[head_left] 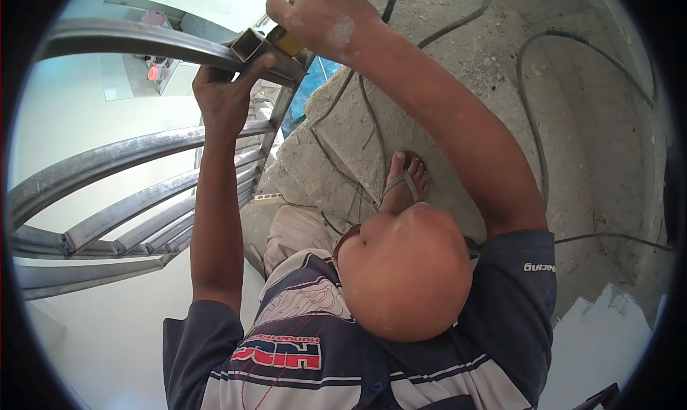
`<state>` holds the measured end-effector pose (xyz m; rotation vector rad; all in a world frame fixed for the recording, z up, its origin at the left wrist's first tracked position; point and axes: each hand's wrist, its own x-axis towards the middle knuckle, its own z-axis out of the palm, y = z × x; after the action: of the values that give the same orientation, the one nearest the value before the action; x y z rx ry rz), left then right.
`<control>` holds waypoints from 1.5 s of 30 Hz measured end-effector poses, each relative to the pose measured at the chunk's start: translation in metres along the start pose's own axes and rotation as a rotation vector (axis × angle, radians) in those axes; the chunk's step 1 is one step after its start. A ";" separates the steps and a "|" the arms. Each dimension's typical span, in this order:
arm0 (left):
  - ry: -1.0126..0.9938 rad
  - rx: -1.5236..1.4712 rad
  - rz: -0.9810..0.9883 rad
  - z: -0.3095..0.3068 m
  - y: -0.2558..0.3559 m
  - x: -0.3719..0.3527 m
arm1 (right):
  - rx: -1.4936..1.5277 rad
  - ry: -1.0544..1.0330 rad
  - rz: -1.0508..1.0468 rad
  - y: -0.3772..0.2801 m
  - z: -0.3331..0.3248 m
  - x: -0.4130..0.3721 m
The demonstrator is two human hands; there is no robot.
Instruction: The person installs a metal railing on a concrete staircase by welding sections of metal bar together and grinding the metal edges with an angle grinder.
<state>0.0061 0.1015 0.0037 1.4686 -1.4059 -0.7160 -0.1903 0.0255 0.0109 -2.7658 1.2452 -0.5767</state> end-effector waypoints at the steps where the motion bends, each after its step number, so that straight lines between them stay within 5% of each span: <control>1: -0.001 -0.011 0.007 0.000 0.001 0.000 | 0.022 -0.017 0.021 -0.001 -0.002 0.000; 27: -0.028 0.056 0.020 -0.001 0.003 -0.005 | 0.085 -0.071 0.054 -0.005 -0.008 -0.006; 30: -0.032 -0.004 0.063 0.001 -0.002 -0.005 | 0.940 0.238 0.183 -0.010 -0.012 -0.013; 35: -0.017 -0.062 0.034 0.001 -0.008 -0.005 | 0.989 0.553 0.050 -0.019 -0.017 0.023; 37: 0.009 -0.068 0.034 0.002 -0.008 -0.005 | 0.971 0.143 0.200 -0.023 -0.058 0.033; 45: -0.004 -0.053 0.008 0.000 -0.005 -0.006 | 0.939 -0.095 0.211 -0.013 -0.004 0.062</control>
<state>0.0074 0.1065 -0.0015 1.4204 -1.3855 -0.7462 -0.1449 -0.0104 0.0367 -1.8376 0.8895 -0.7456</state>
